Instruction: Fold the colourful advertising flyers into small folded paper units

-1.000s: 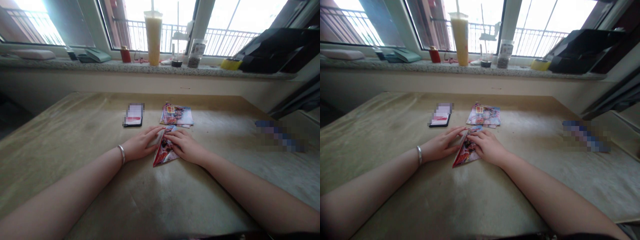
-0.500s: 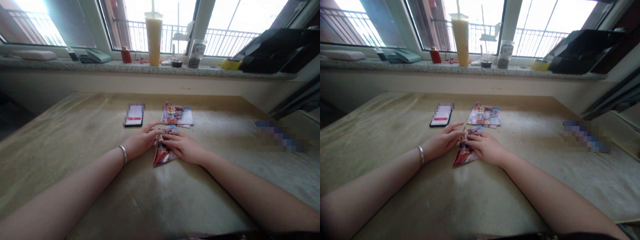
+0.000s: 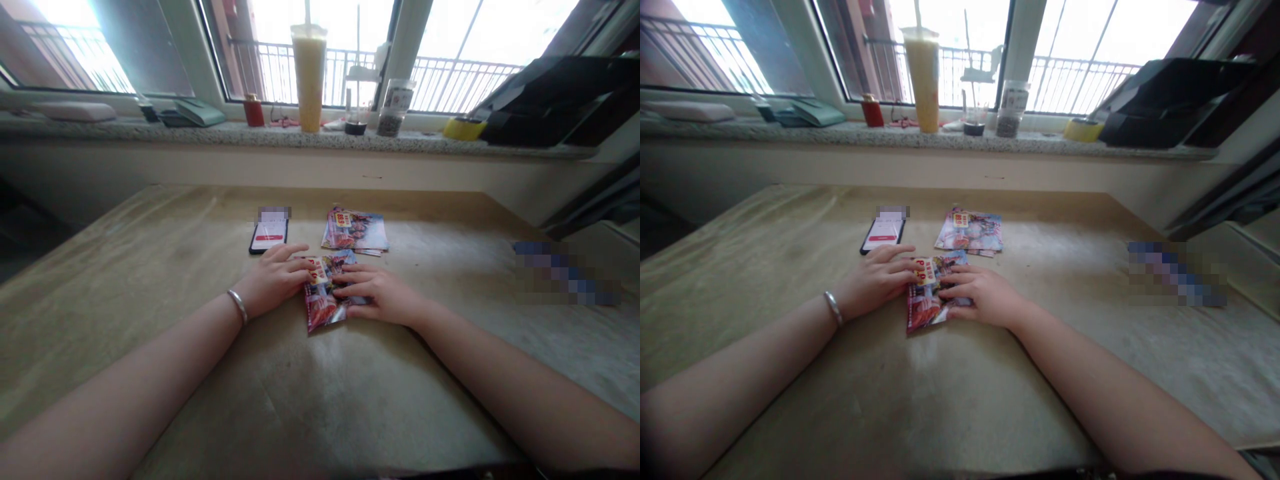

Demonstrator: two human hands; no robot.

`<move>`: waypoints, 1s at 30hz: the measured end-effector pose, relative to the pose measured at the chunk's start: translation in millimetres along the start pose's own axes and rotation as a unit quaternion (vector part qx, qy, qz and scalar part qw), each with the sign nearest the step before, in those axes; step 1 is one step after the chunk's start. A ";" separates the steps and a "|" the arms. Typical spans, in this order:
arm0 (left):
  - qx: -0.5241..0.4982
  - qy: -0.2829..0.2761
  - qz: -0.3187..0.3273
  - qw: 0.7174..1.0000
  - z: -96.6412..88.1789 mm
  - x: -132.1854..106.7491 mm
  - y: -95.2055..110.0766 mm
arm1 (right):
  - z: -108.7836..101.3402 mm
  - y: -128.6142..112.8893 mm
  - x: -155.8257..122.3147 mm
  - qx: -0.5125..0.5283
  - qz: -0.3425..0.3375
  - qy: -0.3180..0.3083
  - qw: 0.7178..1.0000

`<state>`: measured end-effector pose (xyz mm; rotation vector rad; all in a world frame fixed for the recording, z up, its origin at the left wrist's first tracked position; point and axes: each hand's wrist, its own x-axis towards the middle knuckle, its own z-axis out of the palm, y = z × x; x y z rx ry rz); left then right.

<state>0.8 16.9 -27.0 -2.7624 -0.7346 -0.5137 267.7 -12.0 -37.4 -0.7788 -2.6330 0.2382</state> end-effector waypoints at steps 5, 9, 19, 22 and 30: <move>-0.007 -0.020 0.015 1.000 -3.2 0.1 0.2 | -11.9 -0.2 -0.3 -0.024 -0.055 -0.048 0.997; -0.020 -0.042 0.040 0.998 -7.5 1.7 -0.5 | -17.6 -4.5 -0.6 -0.039 -0.057 -0.048 0.996; -0.008 -0.054 0.074 0.996 -11.9 1.8 1.2 | -19.1 -1.4 -6.7 -0.073 -0.023 -0.054 0.996; 0.004 -0.059 0.055 0.997 -9.7 0.8 0.9 | -18.5 0.9 -7.6 -0.093 -0.017 -0.039 0.995; -0.037 -0.068 0.021 0.997 -7.0 -0.8 -0.7 | -19.2 0.9 -8.1 -0.107 0.018 -0.031 0.994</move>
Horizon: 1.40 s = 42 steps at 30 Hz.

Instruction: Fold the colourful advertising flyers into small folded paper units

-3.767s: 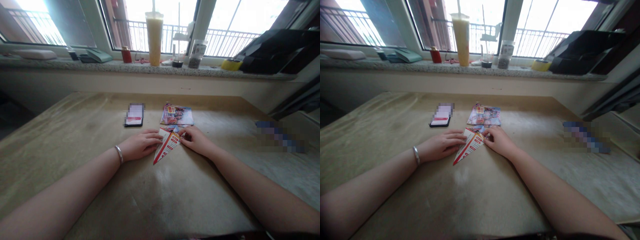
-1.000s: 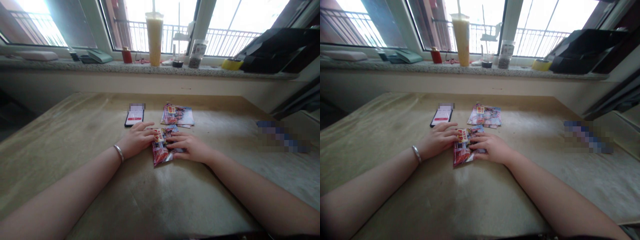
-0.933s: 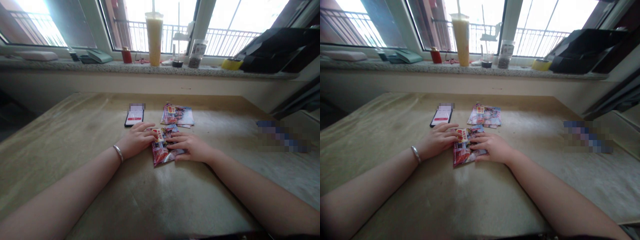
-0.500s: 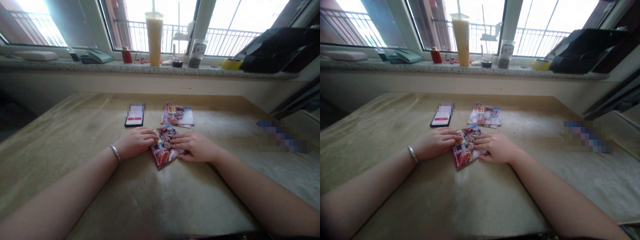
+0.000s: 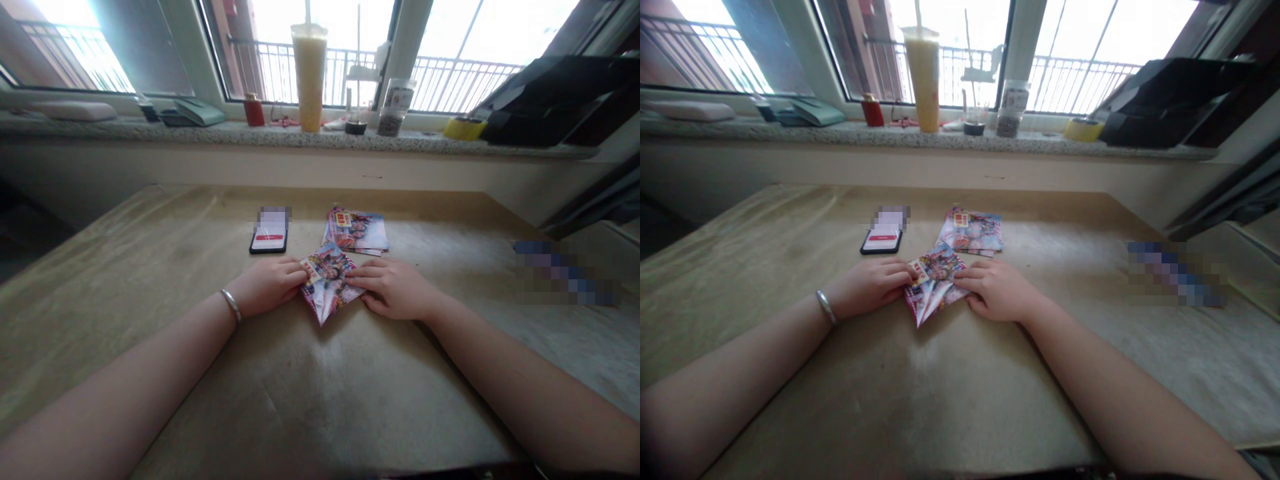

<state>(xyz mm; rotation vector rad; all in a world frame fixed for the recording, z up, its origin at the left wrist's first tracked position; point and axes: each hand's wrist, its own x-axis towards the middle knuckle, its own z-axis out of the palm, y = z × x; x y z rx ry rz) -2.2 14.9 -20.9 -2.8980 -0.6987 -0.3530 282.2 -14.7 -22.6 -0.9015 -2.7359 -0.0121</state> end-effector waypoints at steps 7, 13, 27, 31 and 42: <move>-0.022 -0.005 -0.025 0.999 1.3 -0.6 -0.4 | 4.0 4.6 1.2 -0.023 0.031 0.014 0.999; -0.030 -0.002 -0.066 0.997 5.7 -2.3 -6.0 | 5.1 9.3 -0.8 0.021 0.072 0.027 0.997; -0.110 0.014 -0.276 0.955 13.3 9.7 0.8 | 19.0 -2.6 17.5 0.021 0.323 0.016 0.946; -0.102 0.013 -0.307 0.946 16.3 13.0 4.1 | 20.0 -7.4 21.9 -0.004 0.351 0.024 0.936; -0.159 -0.047 -0.323 0.932 6.3 1.2 -10.6 | 16.0 7.5 13.5 0.145 0.358 0.003 0.922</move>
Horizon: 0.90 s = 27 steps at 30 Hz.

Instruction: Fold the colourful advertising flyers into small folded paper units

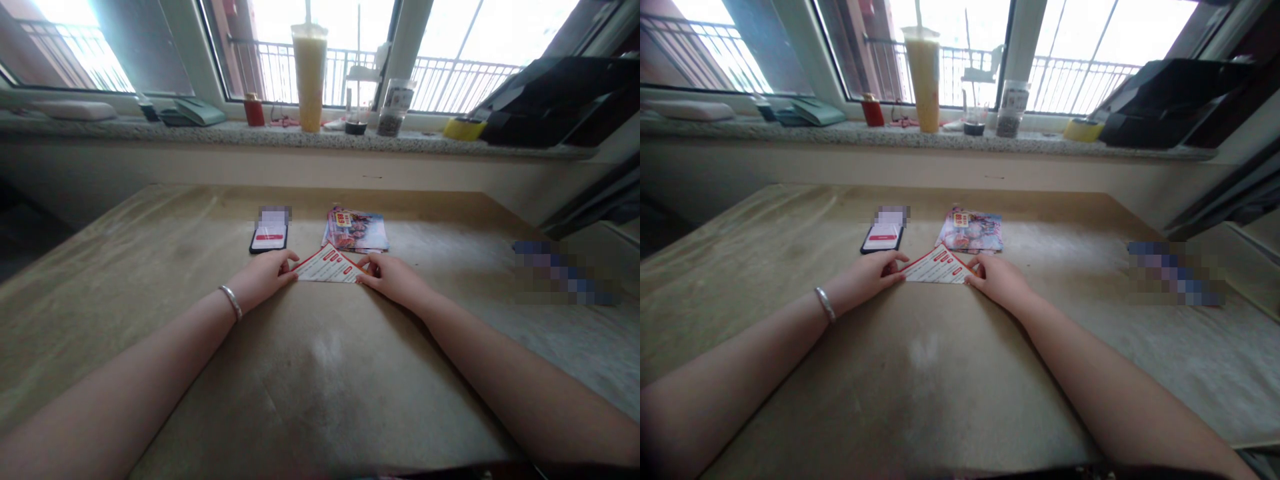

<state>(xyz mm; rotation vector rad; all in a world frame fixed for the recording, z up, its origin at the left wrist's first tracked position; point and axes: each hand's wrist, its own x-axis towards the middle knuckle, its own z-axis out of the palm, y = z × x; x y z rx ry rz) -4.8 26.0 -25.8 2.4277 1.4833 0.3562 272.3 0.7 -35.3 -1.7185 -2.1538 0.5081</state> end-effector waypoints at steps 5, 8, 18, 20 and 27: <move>-0.031 -0.054 -0.036 0.997 -6.8 -0.7 -2.1 | 0.6 7.5 -1.2 0.043 -0.023 -0.021 0.999; -0.023 -0.055 -0.017 0.998 -6.2 -1.0 -3.4 | 3.7 12.4 -2.4 0.058 -0.034 -0.006 0.998; -0.061 0.001 0.044 0.997 -4.1 -1.2 -8.4 | 2.3 16.1 -4.0 0.143 -0.076 0.026 0.986; -0.080 0.021 0.053 0.995 -3.7 -1.0 -9.2 | 2.3 15.4 -4.0 0.158 -0.082 0.028 0.984; -0.118 0.073 0.134 0.981 0.2 -2.5 -8.6 | 3.5 15.8 -6.0 0.168 -0.148 0.031 0.974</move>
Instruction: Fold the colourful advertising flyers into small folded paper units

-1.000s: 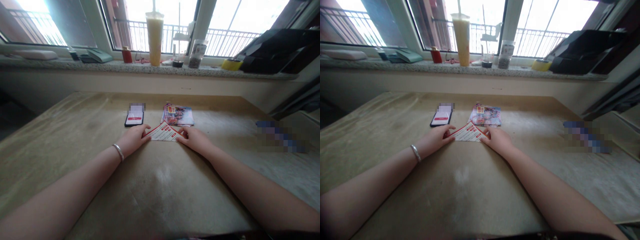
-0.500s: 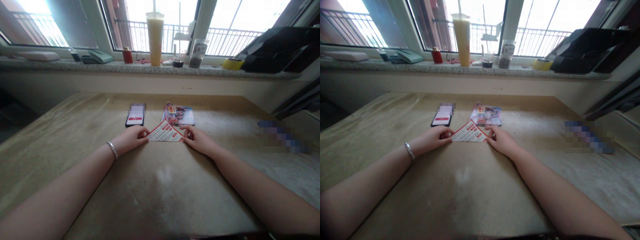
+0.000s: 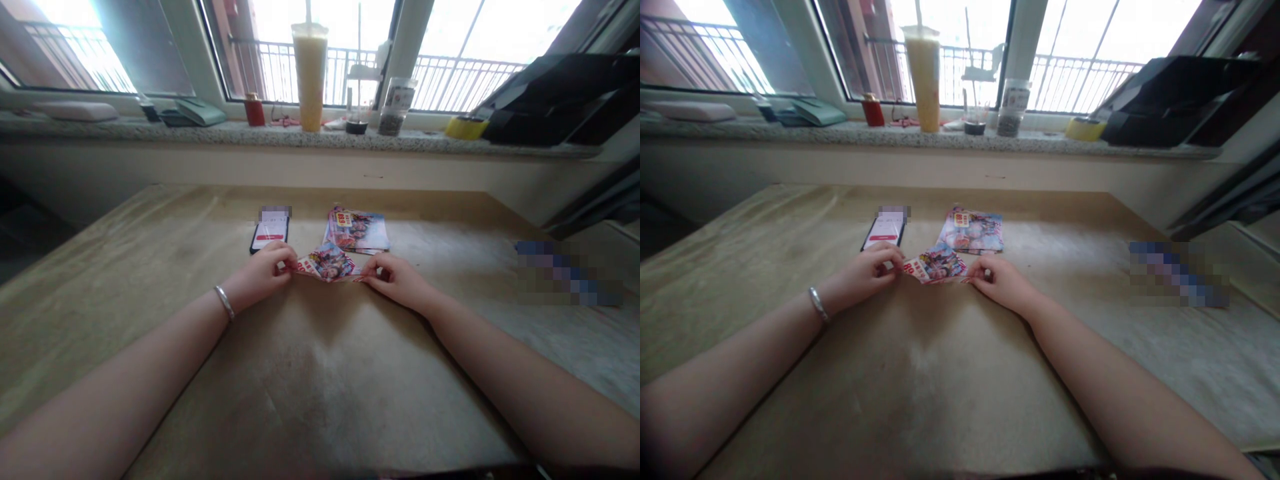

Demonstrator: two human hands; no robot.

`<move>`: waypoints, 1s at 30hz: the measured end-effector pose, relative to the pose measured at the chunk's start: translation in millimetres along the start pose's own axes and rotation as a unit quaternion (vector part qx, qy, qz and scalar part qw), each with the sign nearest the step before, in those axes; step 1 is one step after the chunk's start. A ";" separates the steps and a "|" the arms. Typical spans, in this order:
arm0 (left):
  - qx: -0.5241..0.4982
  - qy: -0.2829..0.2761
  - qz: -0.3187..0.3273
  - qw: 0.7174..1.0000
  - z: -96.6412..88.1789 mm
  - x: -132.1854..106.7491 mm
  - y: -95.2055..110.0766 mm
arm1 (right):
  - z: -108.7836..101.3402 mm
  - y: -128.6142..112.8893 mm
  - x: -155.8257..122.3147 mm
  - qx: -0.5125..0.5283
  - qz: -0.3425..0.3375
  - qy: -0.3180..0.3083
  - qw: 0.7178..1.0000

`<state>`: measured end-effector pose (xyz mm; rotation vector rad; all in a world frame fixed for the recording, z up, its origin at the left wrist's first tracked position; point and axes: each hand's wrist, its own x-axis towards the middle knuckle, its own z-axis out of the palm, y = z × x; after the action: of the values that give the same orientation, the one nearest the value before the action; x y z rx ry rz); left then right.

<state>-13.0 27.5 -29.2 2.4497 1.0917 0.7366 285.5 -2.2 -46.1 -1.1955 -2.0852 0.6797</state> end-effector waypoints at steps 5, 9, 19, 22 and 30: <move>-0.014 -0.017 0.049 0.999 -4.4 -1.4 5.8 | -1.7 -0.2 -1.5 0.003 -0.048 0.009 0.999; 0.001 -0.009 0.083 0.996 -6.8 -1.2 5.4 | -4.2 -4.3 -0.8 -0.007 -0.133 0.039 0.990; 0.076 0.029 0.159 0.984 -9.0 -1.6 8.1 | -6.5 -19.7 -4.2 -0.054 -0.242 0.059 0.967; 0.099 0.032 0.166 0.981 -10.3 -2.2 10.4 | -6.7 -21.1 -5.5 -0.060 -0.232 0.079 0.968; 0.141 -0.043 0.141 0.979 -0.6 -0.8 5.5 | -1.6 -5.8 1.5 -0.134 -0.177 -0.010 0.975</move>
<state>-10.6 23.5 -26.1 2.8908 0.8765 0.5789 282.8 -3.3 -40.6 -0.9162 -2.3793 0.2519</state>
